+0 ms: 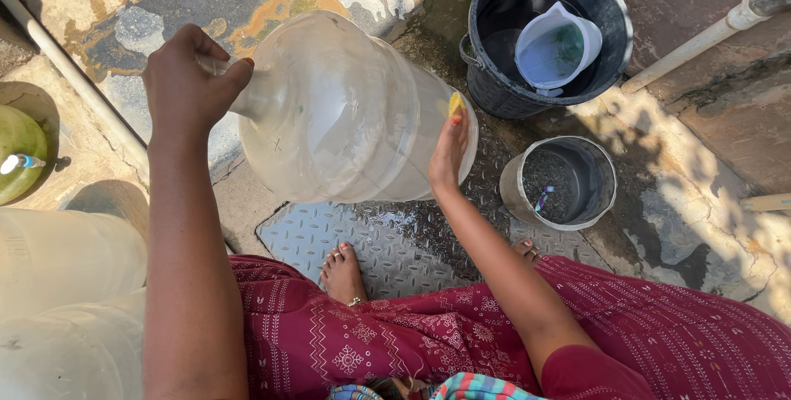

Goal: The person cleans large plastic water jugs using a yellow sponge and soapy water, wiping the exterior surfaces and neck of the jugs while rotating them on the ground.

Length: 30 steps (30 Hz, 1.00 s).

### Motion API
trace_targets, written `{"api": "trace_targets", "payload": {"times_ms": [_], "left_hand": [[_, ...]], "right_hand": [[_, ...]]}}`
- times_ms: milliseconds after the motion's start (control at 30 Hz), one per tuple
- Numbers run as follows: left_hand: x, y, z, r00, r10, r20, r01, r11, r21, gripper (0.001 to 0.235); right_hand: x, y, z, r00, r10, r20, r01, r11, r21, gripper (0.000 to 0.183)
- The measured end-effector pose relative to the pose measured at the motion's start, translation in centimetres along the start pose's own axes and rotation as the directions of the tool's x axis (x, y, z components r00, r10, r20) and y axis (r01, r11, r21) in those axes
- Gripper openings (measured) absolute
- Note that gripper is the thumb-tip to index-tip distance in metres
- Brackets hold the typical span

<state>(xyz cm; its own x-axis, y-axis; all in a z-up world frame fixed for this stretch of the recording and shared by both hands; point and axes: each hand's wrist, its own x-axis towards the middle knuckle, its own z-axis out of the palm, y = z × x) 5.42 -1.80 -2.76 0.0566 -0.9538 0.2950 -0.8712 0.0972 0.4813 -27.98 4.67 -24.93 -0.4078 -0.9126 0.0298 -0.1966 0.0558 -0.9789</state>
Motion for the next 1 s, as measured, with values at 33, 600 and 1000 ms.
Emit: {"api": "trace_targets", "payload": {"times_ms": [33,600,1000], "left_hand": [[0.1,0.0,0.1,1.000,-0.008,-0.005,0.008,1.000,0.002,0.030],[-0.4,-0.4,-0.2,0.978,0.206,-0.034,-0.208,0.959,-0.194,0.056],[-0.6,4.2,-0.8,0.995,-0.096,0.028,0.100,0.962,-0.255,0.029]], "right_hand": [[-1.6,-2.8,0.5,0.986,-0.149,0.078,0.151,0.988,-0.017,0.092],[1.8,-2.5,-2.4,0.938,-0.256,0.235,0.301,0.936,-0.182,0.102],[-4.2,-6.2,0.4,0.425,-0.782,0.456,0.903,0.336,-0.267,0.115]]}}
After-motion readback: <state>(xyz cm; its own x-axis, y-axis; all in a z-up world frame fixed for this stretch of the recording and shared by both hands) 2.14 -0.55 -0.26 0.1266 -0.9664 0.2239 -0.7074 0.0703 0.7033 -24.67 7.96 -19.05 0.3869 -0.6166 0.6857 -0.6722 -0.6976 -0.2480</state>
